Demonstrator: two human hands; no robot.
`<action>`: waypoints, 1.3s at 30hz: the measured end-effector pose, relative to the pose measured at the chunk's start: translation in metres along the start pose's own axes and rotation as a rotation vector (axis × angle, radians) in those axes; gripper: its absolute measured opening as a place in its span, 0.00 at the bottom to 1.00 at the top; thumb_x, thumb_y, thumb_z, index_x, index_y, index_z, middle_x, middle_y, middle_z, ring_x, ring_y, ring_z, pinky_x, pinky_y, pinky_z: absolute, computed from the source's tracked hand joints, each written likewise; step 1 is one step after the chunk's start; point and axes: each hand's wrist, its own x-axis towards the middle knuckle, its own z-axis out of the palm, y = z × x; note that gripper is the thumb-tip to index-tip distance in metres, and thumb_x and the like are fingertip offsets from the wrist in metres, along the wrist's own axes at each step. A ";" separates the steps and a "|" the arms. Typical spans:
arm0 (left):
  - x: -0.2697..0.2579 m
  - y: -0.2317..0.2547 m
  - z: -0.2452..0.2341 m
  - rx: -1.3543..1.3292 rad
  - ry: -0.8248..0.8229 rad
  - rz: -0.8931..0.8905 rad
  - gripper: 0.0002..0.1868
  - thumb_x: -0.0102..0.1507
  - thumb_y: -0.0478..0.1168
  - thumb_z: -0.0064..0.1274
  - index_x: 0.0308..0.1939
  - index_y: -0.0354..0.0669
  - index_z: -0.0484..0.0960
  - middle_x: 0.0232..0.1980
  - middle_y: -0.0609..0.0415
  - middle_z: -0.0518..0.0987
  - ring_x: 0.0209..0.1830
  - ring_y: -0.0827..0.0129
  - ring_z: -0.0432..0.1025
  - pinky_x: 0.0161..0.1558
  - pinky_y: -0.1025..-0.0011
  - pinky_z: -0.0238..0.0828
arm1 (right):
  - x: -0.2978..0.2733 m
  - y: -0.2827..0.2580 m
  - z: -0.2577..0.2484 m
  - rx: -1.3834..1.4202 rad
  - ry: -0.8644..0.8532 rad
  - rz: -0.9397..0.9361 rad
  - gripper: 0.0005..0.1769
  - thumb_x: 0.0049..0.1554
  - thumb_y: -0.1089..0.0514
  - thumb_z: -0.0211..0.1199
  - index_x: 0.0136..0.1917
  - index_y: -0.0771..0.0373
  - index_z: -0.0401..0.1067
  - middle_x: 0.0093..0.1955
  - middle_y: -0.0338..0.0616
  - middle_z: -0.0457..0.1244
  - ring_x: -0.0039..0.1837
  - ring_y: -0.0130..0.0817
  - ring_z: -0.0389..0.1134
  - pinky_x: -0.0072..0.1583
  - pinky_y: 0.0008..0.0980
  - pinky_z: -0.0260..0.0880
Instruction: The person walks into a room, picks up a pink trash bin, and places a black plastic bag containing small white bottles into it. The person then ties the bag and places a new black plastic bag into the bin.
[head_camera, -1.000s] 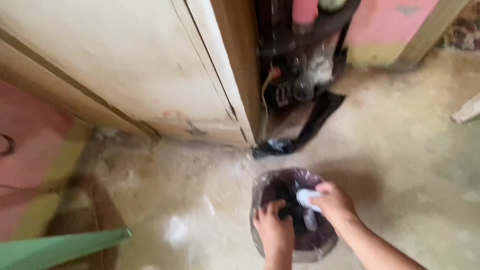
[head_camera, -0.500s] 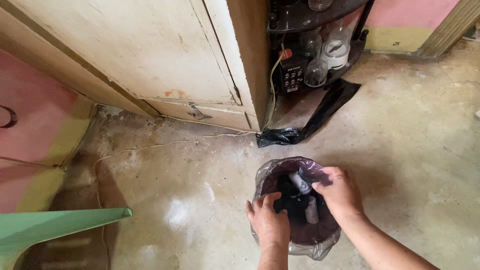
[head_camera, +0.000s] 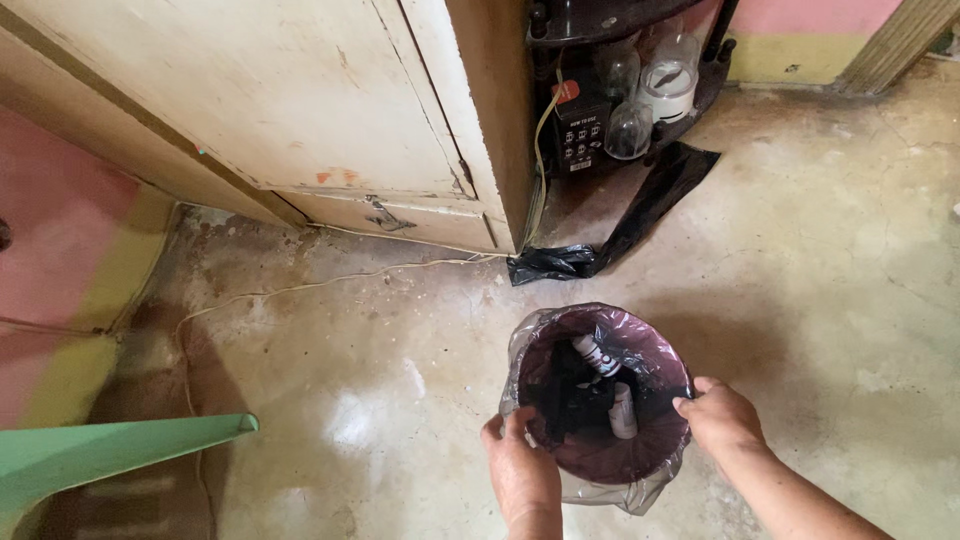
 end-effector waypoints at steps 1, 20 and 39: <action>0.001 -0.002 0.002 0.005 -0.020 -0.022 0.25 0.55 0.27 0.53 0.50 0.61 0.83 0.67 0.54 0.68 0.63 0.54 0.70 0.62 0.65 0.70 | -0.002 0.001 0.001 0.087 -0.025 0.025 0.27 0.58 0.56 0.67 0.69 0.60 0.71 0.53 0.51 0.72 0.49 0.44 0.76 0.53 0.44 0.78; 0.022 0.010 -0.008 -0.009 0.200 0.039 0.42 0.52 0.40 0.66 0.70 0.64 0.70 0.77 0.49 0.60 0.73 0.52 0.57 0.68 0.58 0.56 | -0.041 0.009 0.026 0.090 -0.481 0.307 0.29 0.51 0.52 0.75 0.60 0.71 0.73 0.64 0.62 0.64 0.59 0.56 0.73 0.58 0.54 0.73; 0.039 -0.042 0.008 -0.215 0.109 -0.202 0.20 0.60 0.47 0.60 0.52 0.43 0.78 0.49 0.44 0.84 0.51 0.48 0.78 0.54 0.58 0.73 | -0.004 -0.019 0.017 0.092 -0.130 0.064 0.15 0.56 0.59 0.70 0.54 0.67 0.73 0.47 0.52 0.70 0.46 0.43 0.70 0.49 0.45 0.70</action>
